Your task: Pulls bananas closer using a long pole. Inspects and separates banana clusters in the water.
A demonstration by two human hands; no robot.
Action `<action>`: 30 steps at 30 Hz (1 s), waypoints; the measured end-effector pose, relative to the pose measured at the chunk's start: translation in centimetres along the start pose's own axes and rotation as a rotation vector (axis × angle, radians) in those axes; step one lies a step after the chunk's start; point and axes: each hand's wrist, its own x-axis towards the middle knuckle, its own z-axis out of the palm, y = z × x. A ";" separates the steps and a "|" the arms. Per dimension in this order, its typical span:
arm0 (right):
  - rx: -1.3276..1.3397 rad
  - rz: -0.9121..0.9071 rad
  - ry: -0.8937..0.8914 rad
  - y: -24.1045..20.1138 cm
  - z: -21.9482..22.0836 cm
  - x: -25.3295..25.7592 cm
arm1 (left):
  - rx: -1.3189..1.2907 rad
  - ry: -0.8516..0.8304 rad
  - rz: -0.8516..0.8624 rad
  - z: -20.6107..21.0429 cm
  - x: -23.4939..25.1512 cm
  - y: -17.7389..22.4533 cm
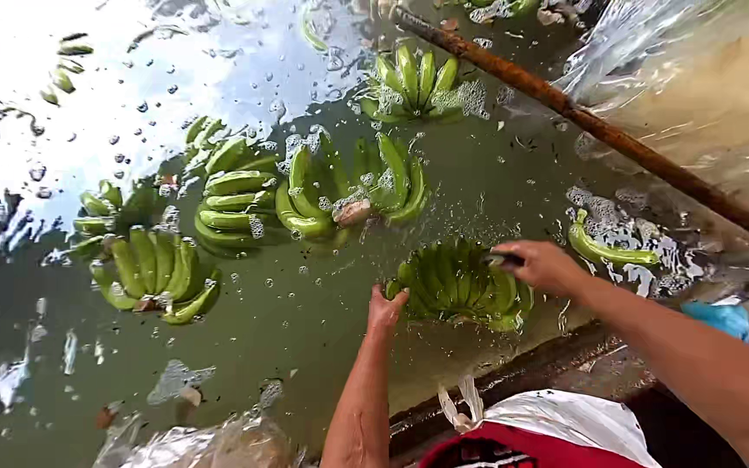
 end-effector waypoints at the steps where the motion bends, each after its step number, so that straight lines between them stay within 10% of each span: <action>1: 0.033 0.155 0.250 1.2 -3.3 0.1 | 0.020 -0.026 -0.025 0.2 0.0 -0.2; 5: 0.107 0.598 0.690 1.6 -10.8 -2.3 | -0.141 -0.015 -0.259 1.6 -2.6 -0.9; 12: 0.203 0.623 -0.139 1.4 3.1 -3.9 | -0.510 -0.182 -0.326 2.6 -8.3 -0.8; 19: 0.250 0.750 -0.248 0.2 5.6 -1.1 | -0.686 -0.074 -0.422 5.7 -10.2 0.0; 30: 0.311 0.469 -0.226 -3.0 3.4 -0.9 | -0.709 -0.080 -0.329 7.2 -10.1 2.0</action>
